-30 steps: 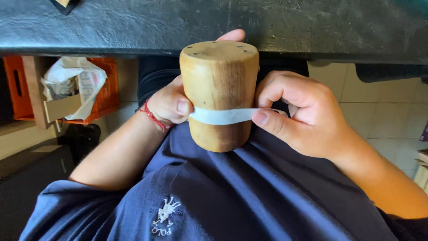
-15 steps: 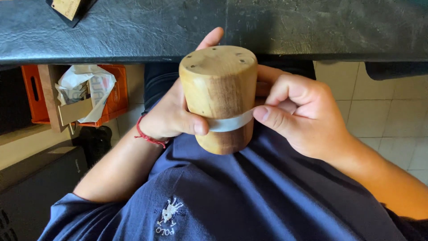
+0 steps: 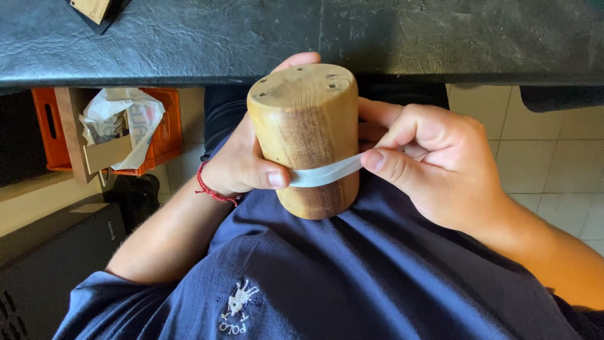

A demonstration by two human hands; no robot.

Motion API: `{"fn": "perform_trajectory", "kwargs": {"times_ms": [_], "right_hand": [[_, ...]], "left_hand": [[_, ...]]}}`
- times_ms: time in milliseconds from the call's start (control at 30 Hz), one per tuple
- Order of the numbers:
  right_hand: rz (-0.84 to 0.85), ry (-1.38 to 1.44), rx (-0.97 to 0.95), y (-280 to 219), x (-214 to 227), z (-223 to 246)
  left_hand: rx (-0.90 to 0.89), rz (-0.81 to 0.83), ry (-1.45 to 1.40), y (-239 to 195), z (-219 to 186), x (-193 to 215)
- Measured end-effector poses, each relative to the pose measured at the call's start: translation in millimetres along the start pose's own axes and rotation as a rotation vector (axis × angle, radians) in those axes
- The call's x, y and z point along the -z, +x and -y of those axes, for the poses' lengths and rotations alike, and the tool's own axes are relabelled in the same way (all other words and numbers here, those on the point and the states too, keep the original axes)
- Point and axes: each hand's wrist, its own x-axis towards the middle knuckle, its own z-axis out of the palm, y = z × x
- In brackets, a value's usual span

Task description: Applying masking tape to the seam of a two-part wooden cylindrical container to hold it together.

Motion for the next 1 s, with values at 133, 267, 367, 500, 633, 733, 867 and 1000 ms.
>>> {"fn": "perform_trajectory", "kwargs": {"times_ms": [133,267,367,500,633,733,867,1000], "right_hand": [[-0.026,-0.094,0.037,1.1,-1.6,1.2],[-0.061,-0.174,0.019,3.9,-1.3,-1.8],[-0.073,-0.145,-0.001,6.2,-2.9,-6.5],[-0.065,-0.139,-0.050,8.1,-2.2,-9.1],[-0.062,-0.212,-0.046,7.5,-3.0,-6.3],[-0.055,-0.277,-0.012,3.2,-7.2,-1.2],[-0.040,-0.293,0.119,3.5,-12.7,6.2],[-0.017,-0.378,0.079,7.1,-10.0,10.6]], "left_hand": [[0.018,-0.008,-0.021,0.2,0.7,-4.3],[0.034,-0.023,-0.042,-0.2,-0.7,-9.9],[0.032,-0.054,-0.056,0.5,-2.9,-11.5],[-0.009,-0.112,-0.025,-0.3,-6.3,-16.2],[-0.022,-0.191,0.083,-2.6,-19.7,-27.2],[0.061,-0.251,0.170,-4.7,-35.4,-32.8],[0.031,-0.219,0.307,-5.4,-36.8,-24.3],[0.034,-0.251,0.248,-2.8,-33.1,-32.2]]}}
